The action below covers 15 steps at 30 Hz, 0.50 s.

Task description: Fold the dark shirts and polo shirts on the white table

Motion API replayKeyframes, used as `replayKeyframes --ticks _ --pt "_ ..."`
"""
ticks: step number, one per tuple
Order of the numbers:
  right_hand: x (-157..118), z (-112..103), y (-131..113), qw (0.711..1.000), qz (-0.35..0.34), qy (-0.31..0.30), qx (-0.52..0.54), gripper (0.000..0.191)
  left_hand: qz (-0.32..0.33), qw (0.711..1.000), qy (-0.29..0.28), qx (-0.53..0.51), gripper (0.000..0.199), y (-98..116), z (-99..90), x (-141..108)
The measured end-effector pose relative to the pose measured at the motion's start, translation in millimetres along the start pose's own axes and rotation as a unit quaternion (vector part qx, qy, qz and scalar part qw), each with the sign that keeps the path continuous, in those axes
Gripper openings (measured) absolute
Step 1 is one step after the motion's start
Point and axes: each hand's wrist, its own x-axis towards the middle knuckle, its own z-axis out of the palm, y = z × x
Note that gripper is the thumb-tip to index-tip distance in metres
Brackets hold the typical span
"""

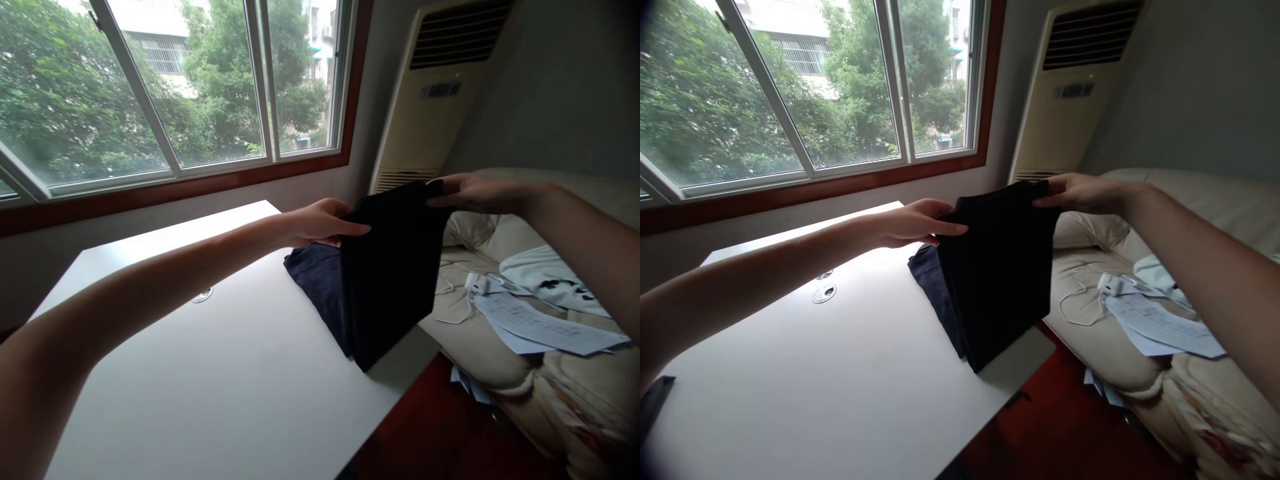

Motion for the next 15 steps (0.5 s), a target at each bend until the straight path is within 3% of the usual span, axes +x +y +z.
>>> replayKeyframes --ticks 2,4,7,10,15 --pt "33 22 9 0.993 0.001 -0.097 0.065 0.033 -0.011 0.999 0.033 0.016 0.039 -23 -16.6 6" --pt "66 48 17 0.986 0.013 -0.134 0.099 0.033 -0.033 0.996 0.077 0.034 0.037 -50 -35.0 15" --pt "108 89 27 0.983 0.038 -0.139 0.115 0.036 -0.065 0.988 0.135 0.046 0.032 -95 -64.3 31" --pt "138 125 37 0.986 0.047 -0.127 0.096 0.037 -0.087 0.985 0.14 0.053 0.025 -140 -90.0 44" --pt "170 170 62 0.993 0.059 -0.105 0.003 0.041 -0.113 0.981 0.135 0.086 0.022 -204 -108.8 60"
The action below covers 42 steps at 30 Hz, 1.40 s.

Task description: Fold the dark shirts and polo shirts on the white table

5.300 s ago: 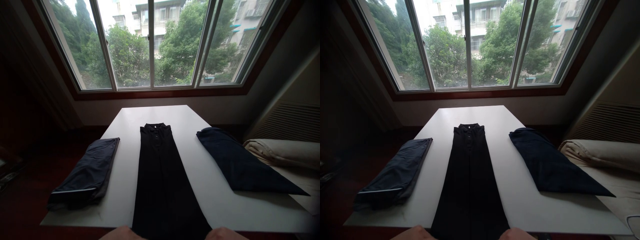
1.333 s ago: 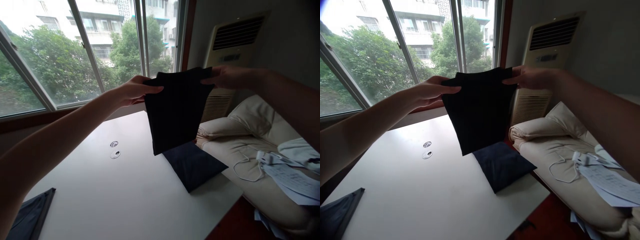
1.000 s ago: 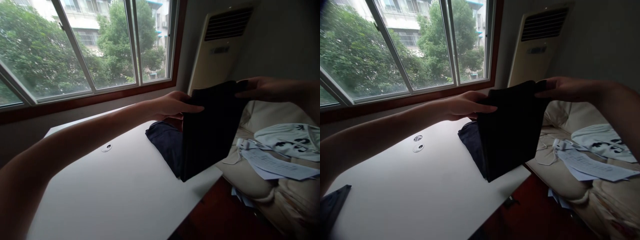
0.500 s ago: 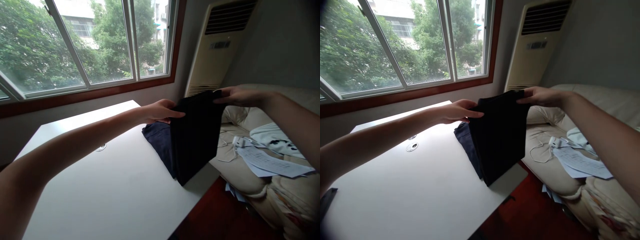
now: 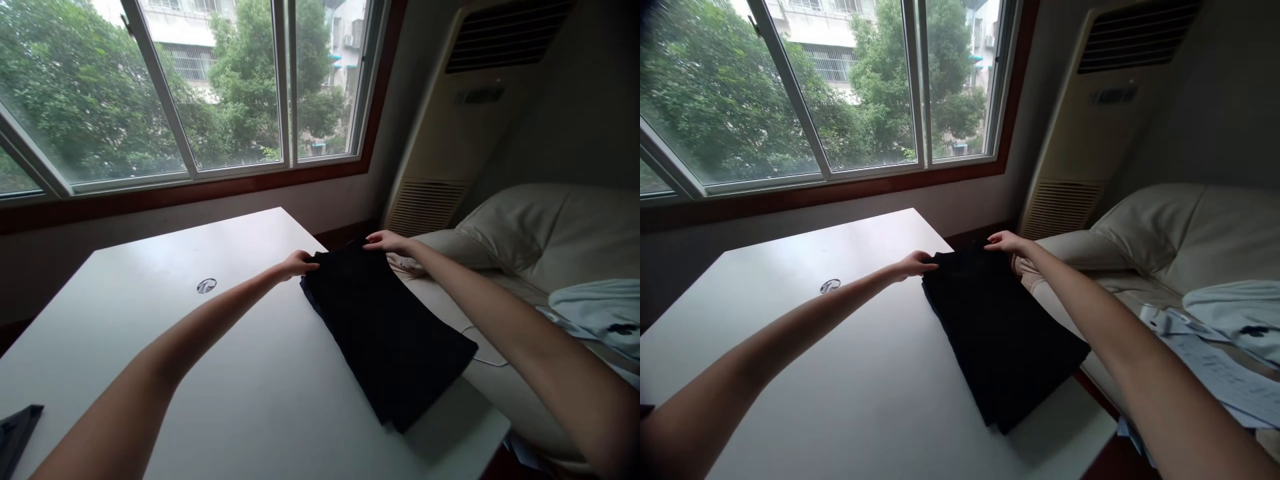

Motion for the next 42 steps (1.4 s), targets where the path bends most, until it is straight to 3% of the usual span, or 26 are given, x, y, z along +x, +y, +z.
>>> replayKeyframes --ticks 5,10,13,16,20,22,27,30,32,34,36,39,42 --pt "20 36 25 0.997 0.021 0.029 -0.075 0.032 -0.022 0.996 0.031 0.075 0.023 -37 14.2 21" --pt "16 67 38 0.984 0.012 0.119 -0.135 0.049 -0.002 0.983 0.111 0.147 0.021 -41 29.8 15" --pt "3 94 31 0.955 -0.072 0.183 -0.222 0.047 0.113 0.953 0.15 0.24 0.037 -30 48.3 -1" --pt "-10 125 19 0.931 -0.152 0.156 -0.291 0.048 0.238 0.898 0.122 0.349 0.047 -26 74.0 -13" --pt "-12 151 16 0.931 -0.091 0.085 -0.342 0.052 0.166 0.91 0.057 0.376 0.076 -41 99.0 -12" --pt "-8 157 17 0.928 -0.065 0.065 -0.361 0.054 0.146 0.916 0.053 0.371 0.079 -51 102.8 -11" --pt "-25 174 9 0.909 -0.056 0.112 -0.397 0.055 0.113 0.923 0.053 0.363 0.076 -63 97.8 -34" --pt "-65 195 -3 0.897 -0.111 0.124 -0.409 0.056 0.069 0.936 -0.015 0.346 0.08 -61 81.7 -81" --pt "-99 210 -10 0.894 -0.166 0.112 -0.4 0.056 0.041 0.941 -0.074 0.328 0.084 -57 60.7 -127" --pt "-134 223 -16 0.903 -0.205 0.095 -0.365 0.056 0.029 0.945 -0.081 0.316 0.08 -54 32.0 -182" --pt "-167 233 -21 0.921 -0.219 0.098 -0.306 0.054 0.017 0.945 -0.045 0.324 0.075 -55 0.8 -241" --pt "-211 241 -28 0.96 -0.181 0.132 -0.17 0.053 -0.085 0.928 0.07 0.355 0.067 -74 -34.5 -334" --pt "-248 249 -37 0.985 -0.079 0.148 -0.033 0.058 -0.231 0.865 0.218 0.387 0.065 -117 -40.6 -424"
